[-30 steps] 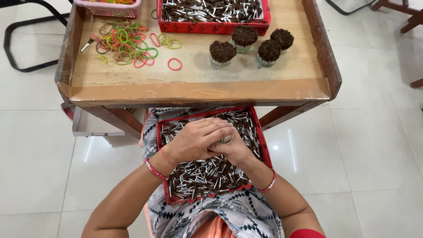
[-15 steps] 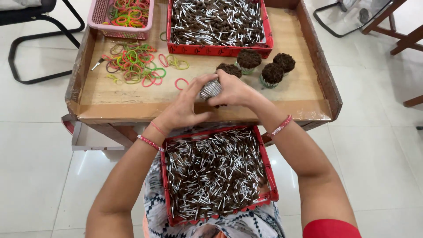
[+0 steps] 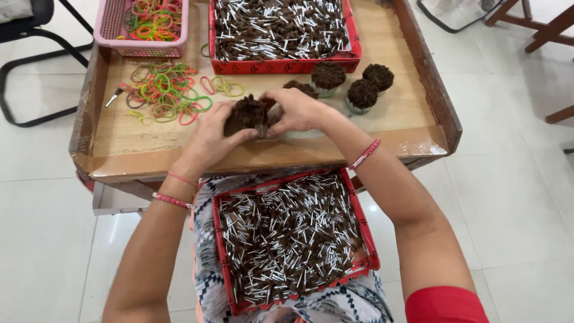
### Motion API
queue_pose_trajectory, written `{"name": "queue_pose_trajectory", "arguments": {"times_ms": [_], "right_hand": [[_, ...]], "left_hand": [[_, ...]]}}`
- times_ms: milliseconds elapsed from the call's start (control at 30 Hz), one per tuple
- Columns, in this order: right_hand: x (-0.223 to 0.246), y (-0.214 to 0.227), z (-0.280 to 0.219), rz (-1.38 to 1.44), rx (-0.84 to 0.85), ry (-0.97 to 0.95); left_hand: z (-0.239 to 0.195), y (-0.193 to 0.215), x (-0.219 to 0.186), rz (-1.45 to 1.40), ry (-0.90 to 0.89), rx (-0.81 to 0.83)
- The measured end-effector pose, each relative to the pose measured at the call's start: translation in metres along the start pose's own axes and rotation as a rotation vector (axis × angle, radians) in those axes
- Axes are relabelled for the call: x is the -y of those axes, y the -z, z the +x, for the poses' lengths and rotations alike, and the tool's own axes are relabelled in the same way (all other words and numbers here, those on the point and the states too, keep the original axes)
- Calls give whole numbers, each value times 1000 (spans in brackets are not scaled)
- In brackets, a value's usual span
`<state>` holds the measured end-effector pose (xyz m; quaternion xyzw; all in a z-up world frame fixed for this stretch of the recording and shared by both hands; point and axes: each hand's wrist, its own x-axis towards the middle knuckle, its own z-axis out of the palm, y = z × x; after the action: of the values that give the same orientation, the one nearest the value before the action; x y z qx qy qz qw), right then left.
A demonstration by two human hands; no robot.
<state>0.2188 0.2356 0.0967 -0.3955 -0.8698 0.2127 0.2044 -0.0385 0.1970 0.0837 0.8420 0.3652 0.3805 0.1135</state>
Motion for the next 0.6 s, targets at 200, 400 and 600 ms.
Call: {"name": "queue_pose_trajectory", "arguments": {"times_ms": [200, 400, 600], "right_hand": [[9, -29, -28, 111, -290, 178], [-44, -76, -1, -36, -391, 146], [-26, -64, -13, -3, -346, 151]], "left_hand": [[-2, -9, 21, 17, -57, 12], [-5, -5, 21, 145, -40, 83], [-1, -7, 21, 217, -113, 97]]}}
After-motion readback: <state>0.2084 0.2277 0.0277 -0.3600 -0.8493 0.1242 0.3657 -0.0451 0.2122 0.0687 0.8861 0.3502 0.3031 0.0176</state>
